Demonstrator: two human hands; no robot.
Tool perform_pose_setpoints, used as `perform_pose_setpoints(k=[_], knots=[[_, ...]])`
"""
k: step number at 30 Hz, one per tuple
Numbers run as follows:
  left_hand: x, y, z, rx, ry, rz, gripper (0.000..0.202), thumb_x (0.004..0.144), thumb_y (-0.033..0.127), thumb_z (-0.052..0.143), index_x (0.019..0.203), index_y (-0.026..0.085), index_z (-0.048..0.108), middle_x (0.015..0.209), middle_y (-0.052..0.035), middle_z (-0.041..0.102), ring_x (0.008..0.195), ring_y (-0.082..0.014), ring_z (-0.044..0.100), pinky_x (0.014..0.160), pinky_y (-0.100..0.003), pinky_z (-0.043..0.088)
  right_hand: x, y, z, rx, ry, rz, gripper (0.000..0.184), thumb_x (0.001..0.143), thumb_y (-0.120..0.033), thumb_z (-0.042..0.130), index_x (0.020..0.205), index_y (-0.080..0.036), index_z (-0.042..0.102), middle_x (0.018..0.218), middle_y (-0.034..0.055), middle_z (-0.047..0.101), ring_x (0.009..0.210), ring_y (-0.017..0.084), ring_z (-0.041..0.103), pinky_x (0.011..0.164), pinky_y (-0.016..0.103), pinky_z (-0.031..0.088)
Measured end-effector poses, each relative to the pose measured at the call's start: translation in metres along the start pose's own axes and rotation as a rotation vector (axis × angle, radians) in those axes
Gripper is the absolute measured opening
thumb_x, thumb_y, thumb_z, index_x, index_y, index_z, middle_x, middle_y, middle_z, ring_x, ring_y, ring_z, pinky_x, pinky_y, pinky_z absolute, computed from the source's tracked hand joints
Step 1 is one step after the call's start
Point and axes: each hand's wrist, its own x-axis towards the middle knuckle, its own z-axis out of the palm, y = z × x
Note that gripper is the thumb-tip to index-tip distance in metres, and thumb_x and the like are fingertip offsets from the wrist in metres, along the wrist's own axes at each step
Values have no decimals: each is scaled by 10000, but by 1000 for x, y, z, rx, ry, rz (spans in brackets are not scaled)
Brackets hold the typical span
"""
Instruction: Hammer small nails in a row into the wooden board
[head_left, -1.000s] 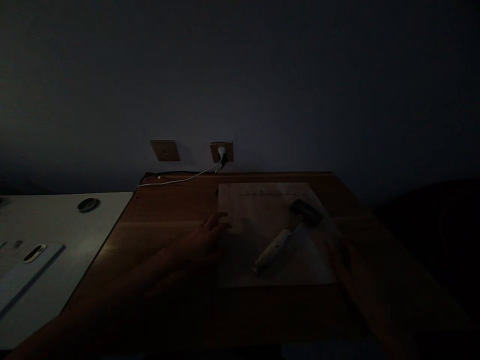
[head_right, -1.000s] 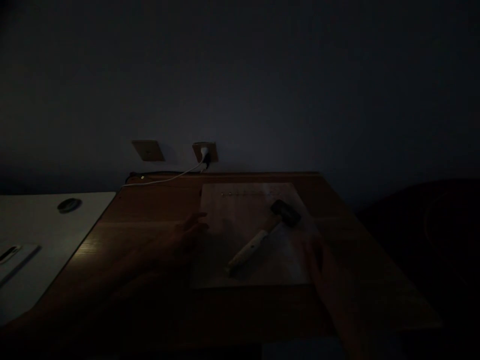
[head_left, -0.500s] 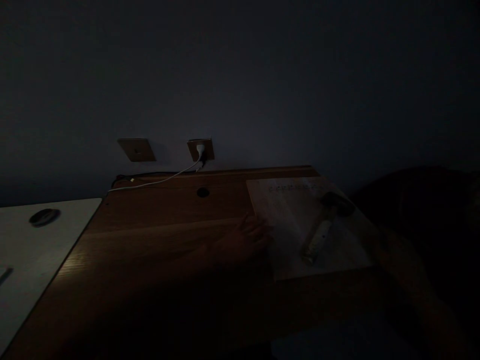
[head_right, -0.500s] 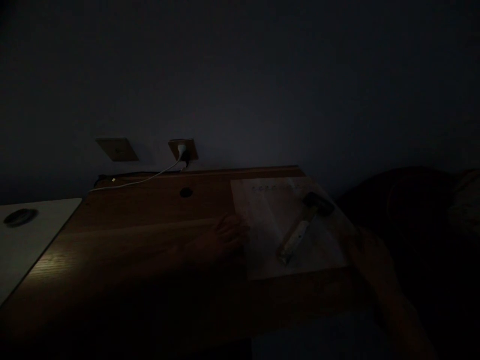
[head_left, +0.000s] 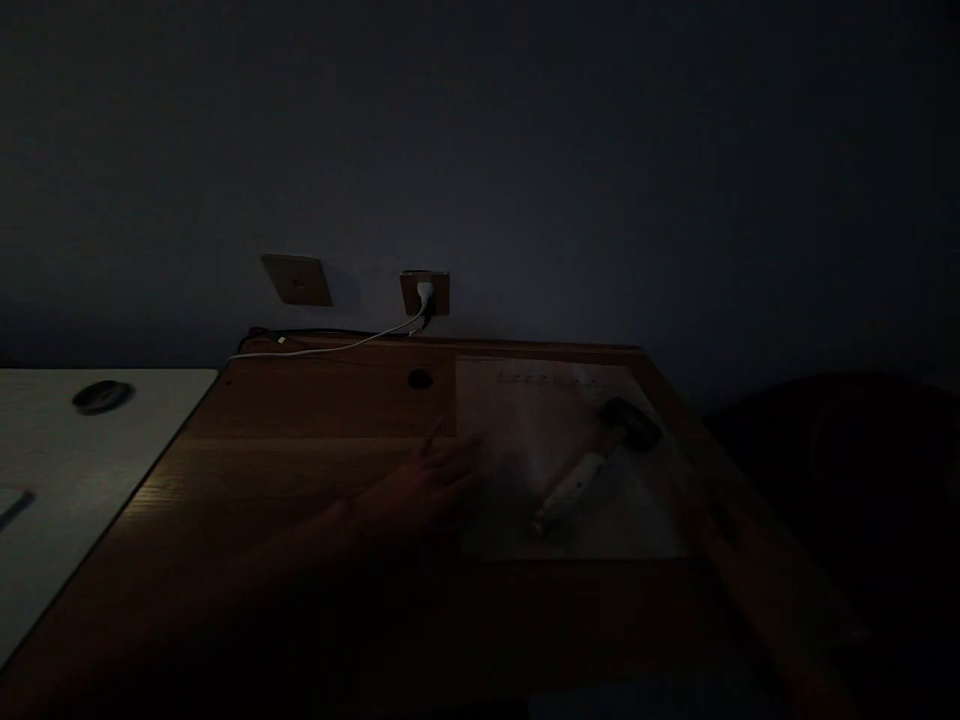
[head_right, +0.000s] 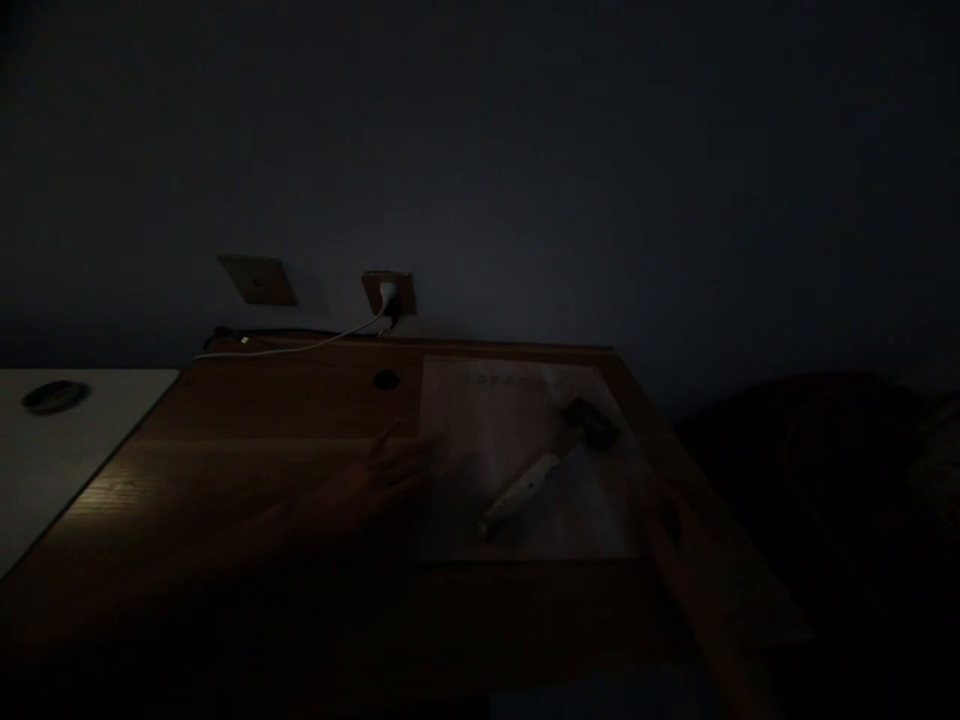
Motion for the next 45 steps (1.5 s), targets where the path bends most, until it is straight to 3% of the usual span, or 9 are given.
perform_pose_setpoints(k=[5,11,16,21,25,34,39,42,45], knots=[[-73,-7,-27,66,21,-159,310,1009,169,569,1300,214,667,1318,-106,756,1513,-301,500,1348,-650,78,-34,-57,17,129,-135,-33,661,981,-678,407,1361,-211,681,1408,185,706,1234,441,691,1047,658,526],[-154,-6,-51,139,47,-307,388,998,179,512,1357,258,639,1385,-76,732,1390,-266,628,1368,-604,28,-61,-109,26,169,-178,-216,573,991,-644,410,1283,-240,692,1431,162,687,1331,424,627,1101,665,493],[-182,-8,-58,159,64,-409,404,989,156,519,1329,292,690,1401,-54,723,1386,-265,624,1359,-600,154,-54,-159,33,214,-138,-385,548,1001,-602,450,1391,-261,629,1460,163,652,1355,395,612,1120,630,497],[-159,-8,-58,127,1,-336,490,984,181,581,1466,268,594,1521,-99,631,1504,-292,489,1322,-558,297,-23,-212,47,304,-173,-613,574,1030,-491,512,1534,-218,513,1602,182,516,1454,347,533,1185,568,458],[-138,-24,-46,180,50,-252,375,1017,208,594,1391,220,624,1434,-125,674,1457,-300,522,1302,-572,325,-6,-229,61,342,-228,-656,501,1028,-422,531,1497,-250,557,1470,154,647,1341,328,634,1138,553,506],[-136,-39,-28,186,79,-272,416,1045,226,560,1456,164,546,1521,-175,601,1479,-308,495,1306,-581,301,20,-179,86,330,-151,-552,528,1041,-437,502,1542,-271,489,1469,146,667,1316,349,662,1085,573,542],[-110,-59,-58,116,101,-269,265,1045,234,566,1288,200,666,1253,-112,741,1208,-256,668,1116,-449,506,54,-180,55,270,-308,-713,624,977,-503,605,1535,-243,500,1509,174,630,1342,381,635,1087,580,536],[-73,-87,-87,48,89,-369,219,1041,267,567,1180,185,715,1132,-99,762,1006,-207,719,888,-324,564,79,-216,34,271,-195,-750,499,995,-474,586,1438,-244,598,1434,160,667,1301,360,649,1078,538,534],[-31,-122,-108,83,18,-488,246,985,215,592,1182,178,734,1066,-84,779,874,-186,722,766,-286,528,102,-263,29,119,-147,-755,334,1001,-338,550,1204,-144,731,1182,200,734,1114,350,708,991,494,556]])
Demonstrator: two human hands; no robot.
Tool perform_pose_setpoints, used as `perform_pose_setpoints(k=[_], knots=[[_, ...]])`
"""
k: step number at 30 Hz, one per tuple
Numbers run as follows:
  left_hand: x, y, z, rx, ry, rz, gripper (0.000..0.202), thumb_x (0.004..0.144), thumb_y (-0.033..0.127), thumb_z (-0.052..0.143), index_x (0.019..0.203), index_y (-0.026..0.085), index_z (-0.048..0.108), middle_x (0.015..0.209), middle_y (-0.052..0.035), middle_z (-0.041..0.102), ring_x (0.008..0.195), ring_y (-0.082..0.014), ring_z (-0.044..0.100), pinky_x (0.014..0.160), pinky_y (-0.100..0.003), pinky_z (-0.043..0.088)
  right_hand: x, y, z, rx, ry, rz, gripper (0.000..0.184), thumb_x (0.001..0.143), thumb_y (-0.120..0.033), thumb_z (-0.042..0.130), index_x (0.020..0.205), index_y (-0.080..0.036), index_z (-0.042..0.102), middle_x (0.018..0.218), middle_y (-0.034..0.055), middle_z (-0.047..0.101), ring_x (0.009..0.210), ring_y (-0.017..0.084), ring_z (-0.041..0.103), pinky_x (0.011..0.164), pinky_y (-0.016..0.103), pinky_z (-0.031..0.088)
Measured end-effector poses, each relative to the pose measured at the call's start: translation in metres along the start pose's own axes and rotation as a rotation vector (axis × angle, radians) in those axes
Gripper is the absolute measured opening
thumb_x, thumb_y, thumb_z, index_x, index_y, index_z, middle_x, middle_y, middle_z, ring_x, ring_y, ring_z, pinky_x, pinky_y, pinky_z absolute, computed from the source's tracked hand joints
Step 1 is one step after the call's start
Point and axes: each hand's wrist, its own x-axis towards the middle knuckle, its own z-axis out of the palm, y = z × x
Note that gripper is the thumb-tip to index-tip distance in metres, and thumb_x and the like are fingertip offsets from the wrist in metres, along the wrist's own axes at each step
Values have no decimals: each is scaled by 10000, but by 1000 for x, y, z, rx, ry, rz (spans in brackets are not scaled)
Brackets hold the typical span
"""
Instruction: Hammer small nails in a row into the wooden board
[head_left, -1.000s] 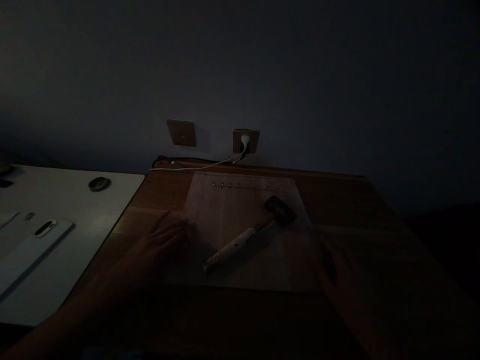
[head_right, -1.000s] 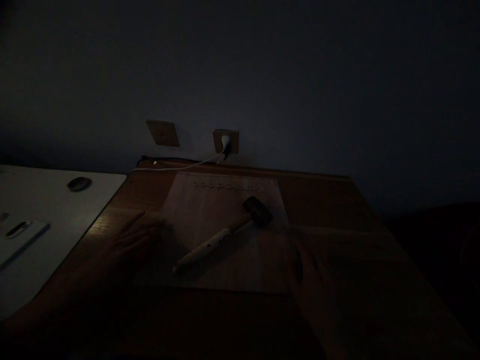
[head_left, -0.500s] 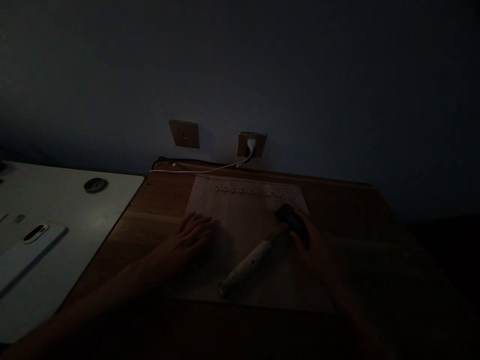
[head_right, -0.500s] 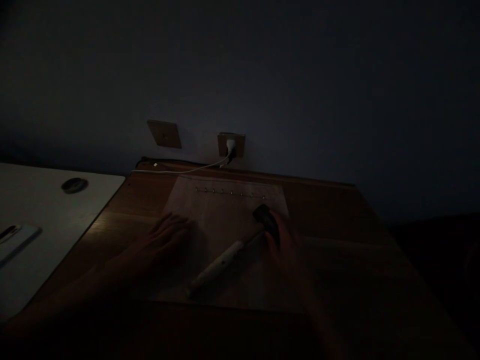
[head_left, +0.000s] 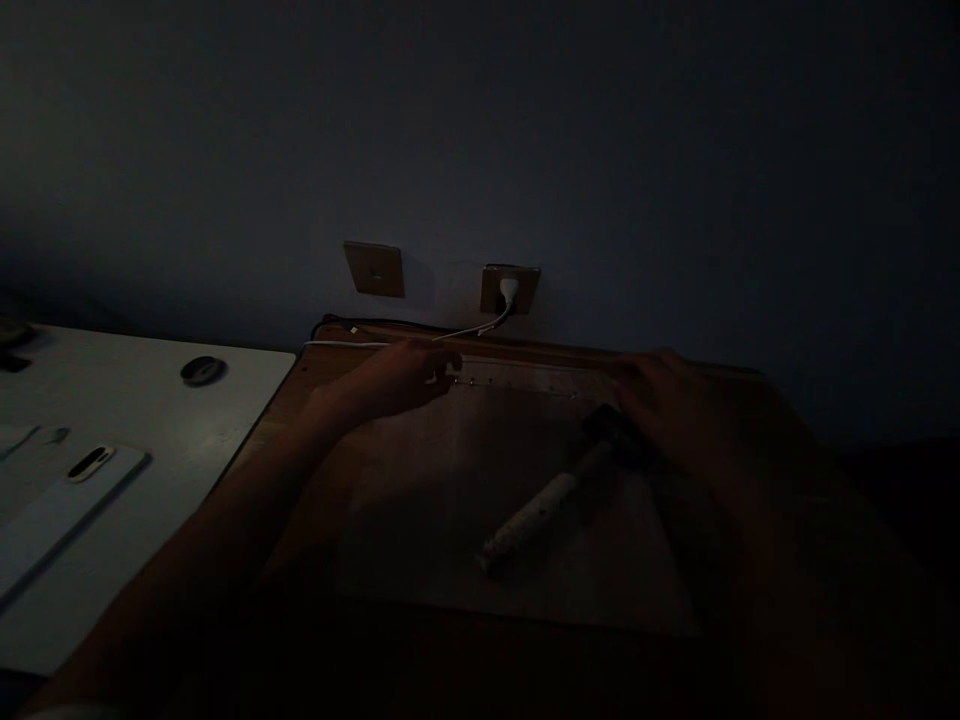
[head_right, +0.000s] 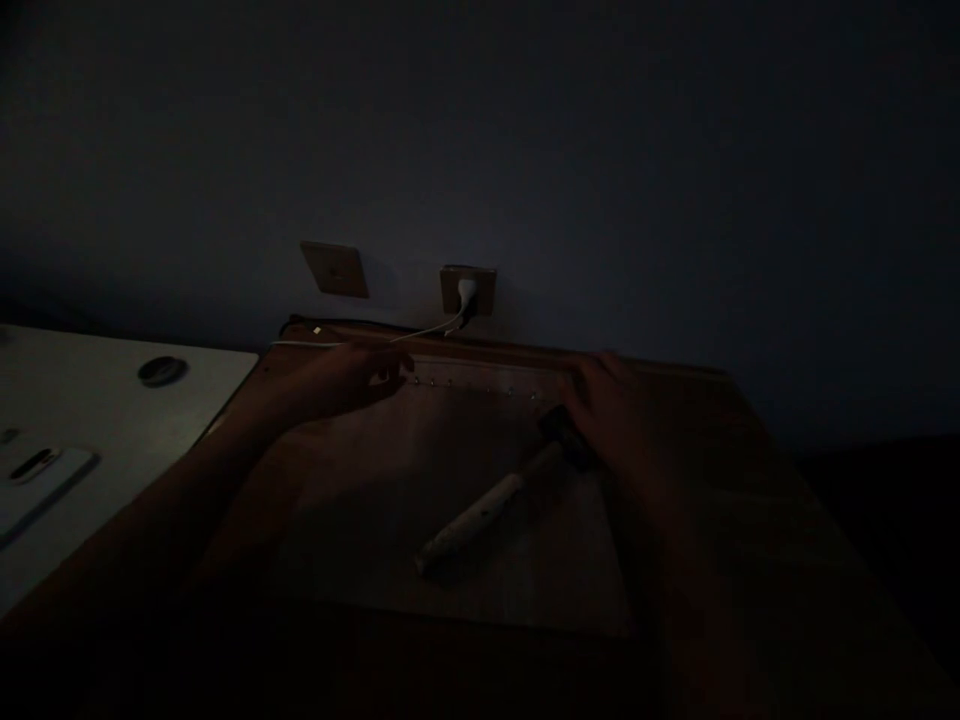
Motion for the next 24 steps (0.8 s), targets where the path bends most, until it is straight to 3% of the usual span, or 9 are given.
perform_pose_setpoints(k=[3,6,9,14,19,24], knots=[[38,-9,-4,85,-106,-125,221,925,151,599,1067,160,768,1016,-88,787,847,-192,713,742,-284,494,35,-12,10,-137,-190,41,210,963,-226,570,964,-175,774,1025,167,770,1016,320,731,895,426,557],[51,-11,2,26,-178,-161,214,901,152,625,1056,160,773,995,-77,785,811,-170,697,712,-259,468,47,-13,21,-159,-294,102,170,939,-221,621,885,-211,782,959,124,798,912,275,751,776,353,535],[46,-12,6,-7,-186,-183,199,890,190,657,1051,163,770,975,-74,774,779,-169,676,679,-256,449,48,-11,26,-138,-320,131,197,948,-251,620,898,-210,807,935,118,813,848,266,756,712,339,510],[34,-21,5,-3,-160,-131,160,849,126,639,963,158,747,930,-61,747,756,-158,646,708,-269,447,46,-11,32,-141,-370,139,227,953,-261,614,897,-191,823,954,142,815,868,266,759,731,337,504],[30,-26,8,3,-208,-153,158,839,164,707,996,165,722,977,-54,748,797,-164,674,702,-261,453,41,-4,44,-191,-413,110,246,964,-280,604,836,-210,802,943,146,810,862,277,751,713,348,503],[32,-22,12,42,-265,-166,169,822,97,670,961,180,718,943,-38,762,810,-173,689,690,-260,445,37,-1,52,-223,-411,86,301,991,-268,549,811,-204,782,945,156,802,885,283,752,722,355,496]])
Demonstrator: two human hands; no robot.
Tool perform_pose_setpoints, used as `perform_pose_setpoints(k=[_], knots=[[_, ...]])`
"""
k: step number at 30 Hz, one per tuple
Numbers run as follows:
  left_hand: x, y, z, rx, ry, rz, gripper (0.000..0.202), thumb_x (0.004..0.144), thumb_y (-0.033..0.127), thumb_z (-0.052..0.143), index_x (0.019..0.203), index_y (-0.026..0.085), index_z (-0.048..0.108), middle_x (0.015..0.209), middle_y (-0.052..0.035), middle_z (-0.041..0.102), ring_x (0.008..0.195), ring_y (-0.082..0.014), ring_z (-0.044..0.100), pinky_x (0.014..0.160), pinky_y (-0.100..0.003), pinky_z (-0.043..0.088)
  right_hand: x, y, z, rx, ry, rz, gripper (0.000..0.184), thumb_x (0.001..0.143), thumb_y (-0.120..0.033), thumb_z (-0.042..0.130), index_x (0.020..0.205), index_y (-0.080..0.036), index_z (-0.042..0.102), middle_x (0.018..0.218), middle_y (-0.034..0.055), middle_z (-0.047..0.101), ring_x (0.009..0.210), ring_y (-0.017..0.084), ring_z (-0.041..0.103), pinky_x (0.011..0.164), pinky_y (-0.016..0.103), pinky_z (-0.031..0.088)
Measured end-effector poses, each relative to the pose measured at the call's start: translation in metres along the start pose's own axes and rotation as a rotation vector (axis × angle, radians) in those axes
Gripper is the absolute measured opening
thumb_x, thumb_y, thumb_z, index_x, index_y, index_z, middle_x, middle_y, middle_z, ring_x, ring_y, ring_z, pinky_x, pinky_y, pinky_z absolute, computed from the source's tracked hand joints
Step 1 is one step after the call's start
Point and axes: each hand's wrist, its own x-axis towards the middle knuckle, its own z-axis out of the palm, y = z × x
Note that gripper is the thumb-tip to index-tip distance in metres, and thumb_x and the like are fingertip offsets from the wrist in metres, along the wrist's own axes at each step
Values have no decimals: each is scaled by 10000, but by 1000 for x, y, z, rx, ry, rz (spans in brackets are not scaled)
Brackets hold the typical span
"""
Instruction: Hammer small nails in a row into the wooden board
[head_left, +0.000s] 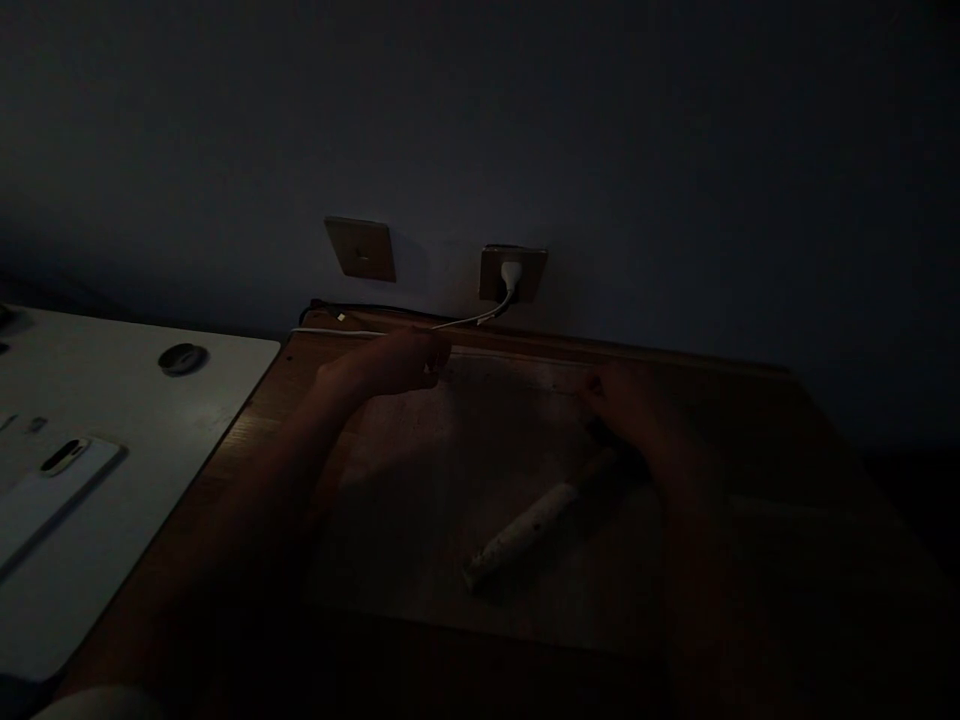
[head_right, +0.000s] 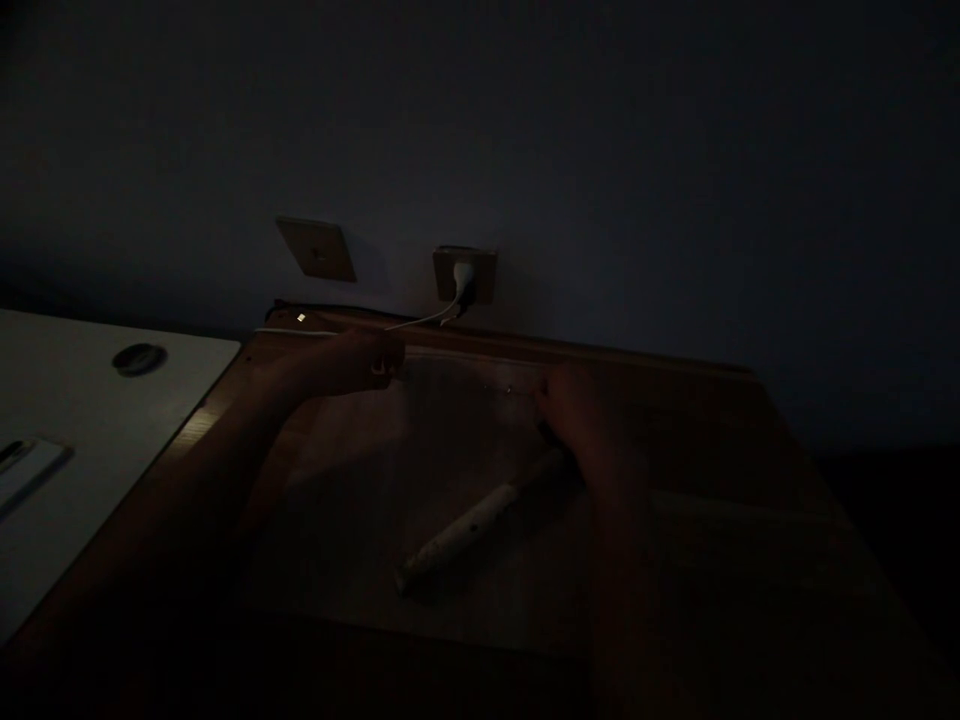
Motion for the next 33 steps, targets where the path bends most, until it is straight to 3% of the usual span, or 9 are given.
perform_pose_setpoints(k=[6,10,17,23,29,33], knots=[[0,1,2,-40,11,35,252,793,33,587,935,187,727,920,-37,773,805,-176,697,724,-267,474,2,-3,1,-38,40,-51,294,973,-239,536,785,-213,761,925,156,806,865,291,756,738,382,524],[1,-3,4,-39,45,41,291,854,23,549,989,190,746,975,-44,788,874,-177,721,781,-267,495,0,-6,0,17,115,-74,252,959,-217,550,797,-243,742,895,119,809,824,277,753,712,371,526],[5,0,5,-29,92,26,191,936,146,632,1070,170,766,1026,-80,792,906,-207,736,774,-280,497,0,-19,0,118,56,-135,196,963,-187,561,933,-227,751,1007,106,820,923,273,762,789,358,519],[5,12,7,-95,71,42,249,933,67,586,1069,170,768,1063,-73,792,908,-181,733,792,-265,507,0,-25,2,154,60,-151,222,960,-166,562,1010,-208,775,1056,119,814,980,282,762,855,377,527],[6,16,9,-37,42,69,243,935,80,537,910,155,767,1030,-94,765,895,-196,720,799,-290,515,1,-33,-1,162,29,-125,182,970,-180,593,981,-195,774,1047,135,810,984,301,762,845,382,531],[6,20,7,-6,55,49,228,908,85,553,906,161,768,1002,-81,763,845,-175,699,758,-268,501,2,-35,-4,156,54,-131,220,965,-131,569,967,-206,775,1052,131,807,1006,282,758,883,366,531]])
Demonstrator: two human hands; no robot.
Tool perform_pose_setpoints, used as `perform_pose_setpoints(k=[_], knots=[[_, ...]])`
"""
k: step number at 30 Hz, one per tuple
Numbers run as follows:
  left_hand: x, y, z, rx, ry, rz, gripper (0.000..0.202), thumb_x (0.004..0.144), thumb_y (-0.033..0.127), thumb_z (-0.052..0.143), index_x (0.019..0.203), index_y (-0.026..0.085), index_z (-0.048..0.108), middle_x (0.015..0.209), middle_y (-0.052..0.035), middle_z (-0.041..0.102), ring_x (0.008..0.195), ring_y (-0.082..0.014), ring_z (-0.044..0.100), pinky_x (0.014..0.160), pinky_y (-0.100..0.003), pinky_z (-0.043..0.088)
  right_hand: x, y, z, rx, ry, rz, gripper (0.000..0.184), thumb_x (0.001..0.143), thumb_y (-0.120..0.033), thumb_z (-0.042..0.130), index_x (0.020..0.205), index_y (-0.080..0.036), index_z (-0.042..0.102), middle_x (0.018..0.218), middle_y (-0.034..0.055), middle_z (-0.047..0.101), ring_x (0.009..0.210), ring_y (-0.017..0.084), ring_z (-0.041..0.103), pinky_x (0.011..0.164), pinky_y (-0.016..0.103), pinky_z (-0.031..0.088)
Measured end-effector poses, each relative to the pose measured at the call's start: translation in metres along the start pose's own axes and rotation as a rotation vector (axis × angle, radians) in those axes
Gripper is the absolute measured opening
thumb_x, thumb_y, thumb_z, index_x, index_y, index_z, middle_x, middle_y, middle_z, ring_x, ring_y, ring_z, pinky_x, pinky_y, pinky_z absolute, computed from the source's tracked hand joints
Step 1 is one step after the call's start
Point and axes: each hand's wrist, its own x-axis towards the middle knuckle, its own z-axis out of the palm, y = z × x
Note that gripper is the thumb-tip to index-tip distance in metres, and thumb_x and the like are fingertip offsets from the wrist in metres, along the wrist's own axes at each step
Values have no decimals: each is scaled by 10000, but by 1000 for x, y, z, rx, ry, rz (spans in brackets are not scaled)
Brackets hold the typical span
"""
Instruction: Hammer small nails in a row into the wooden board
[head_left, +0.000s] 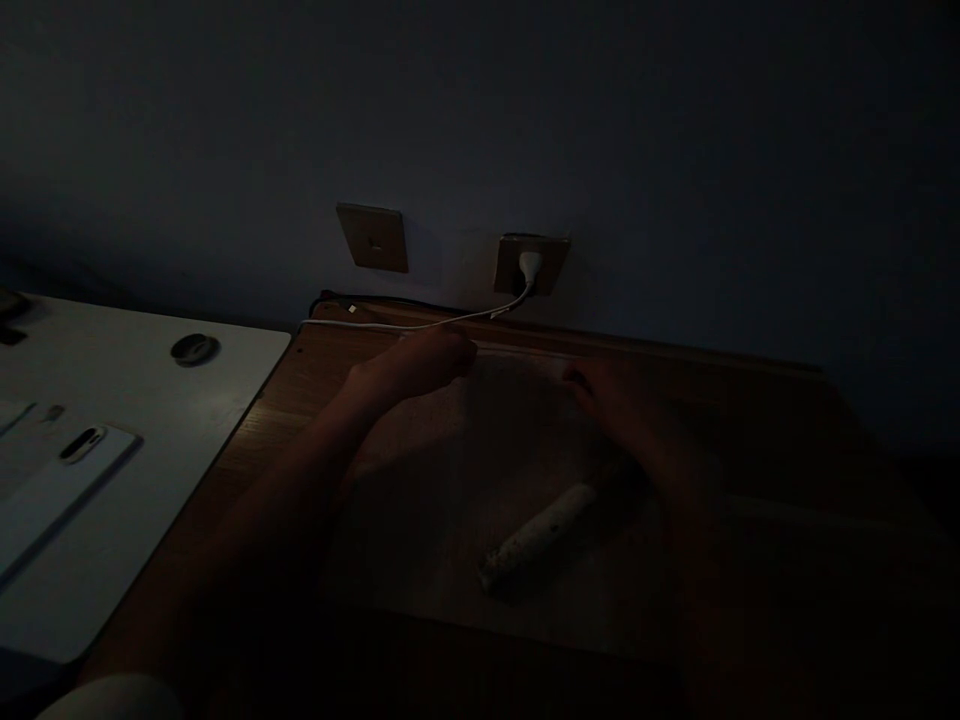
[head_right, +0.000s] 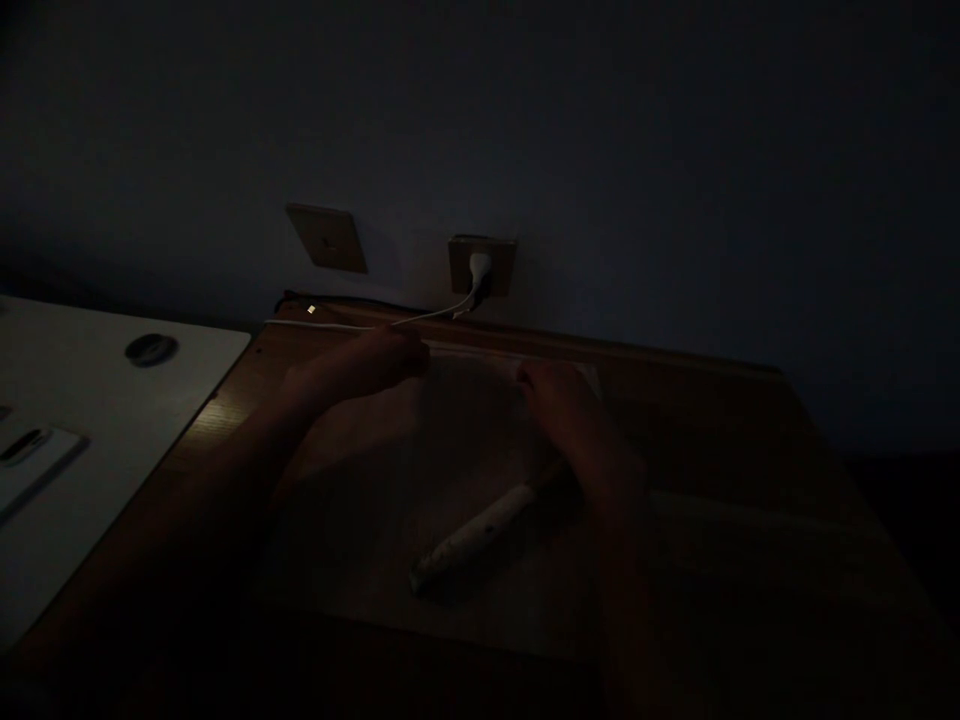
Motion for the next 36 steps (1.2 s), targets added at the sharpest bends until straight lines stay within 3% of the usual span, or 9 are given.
perform_pose_setpoints(k=[5,9,12,16,20,22,27,32,36], knots=[[0,10,-5,54,16,-72,191,965,147,554,933,142,742,917,-89,758,767,-186,672,683,-279,459,-1,-2,-5,81,46,-7,255,935,-101,569,987,-226,786,1079,105,811,1037,277,756,939,376,541],[1,9,-5,-55,30,-44,166,963,155,573,910,149,730,866,-68,744,737,-175,660,674,-280,438,-2,-10,-6,167,38,8,272,920,-94,593,1017,-243,799,1085,78,825,1018,272,772,923,379,560],[1,3,-5,-289,35,13,135,938,154,579,882,151,701,787,-38,715,682,-145,647,651,-262,447,-1,-17,-4,151,19,8,275,893,-69,606,990,-238,801,1074,86,829,1024,278,773,928,382,558],[0,0,-8,-787,-42,70,167,959,304,591,937,153,661,794,-48,689,667,-134,643,630,-262,501,0,-17,-2,143,17,1,226,886,-83,625,942,-240,778,1037,87,828,1015,279,767,894,369,555],[-1,5,-12,-1074,70,-88,277,1023,306,377,960,177,614,804,-66,640,693,-142,613,633,-280,520,-2,-9,-3,258,30,-12,224,860,-81,619,932,-245,753,1030,72,825,971,262,765,855,351,559],[1,10,-13,-1119,62,-143,337,1022,267,281,909,191,589,756,-52,586,648,-137,568,588,-268,495,-3,-5,-6,347,45,-22,239,852,-92,613,945,-255,760,1027,55,824,961,259,766,874,365,564],[10,21,-6,-953,-11,-139,391,1033,399,304,813,210,566,645,5,444,526,-126,395,503,-271,353,-6,-2,-10,381,-25,-14,197,813,-104,657,889,-237,780,958,48,822,914,256,769,843,361,565],[15,17,15,-366,129,-147,206,924,374,655,913,172,692,829,-48,683,770,-187,629,711,-303,462,-2,-2,6,374,12,25,121,857,-155,671,866,-235,762,909,54,807,872,244,766,797,340,576],[12,11,21,-195,85,-152,302,943,361,678,1161,156,717,966,-94,749,876,-243,696,792,-331,502,1,-5,15,387,109,55,175,901,-142,637,1002,-211,763,958,83,808,886,243,768,811,355,584]])
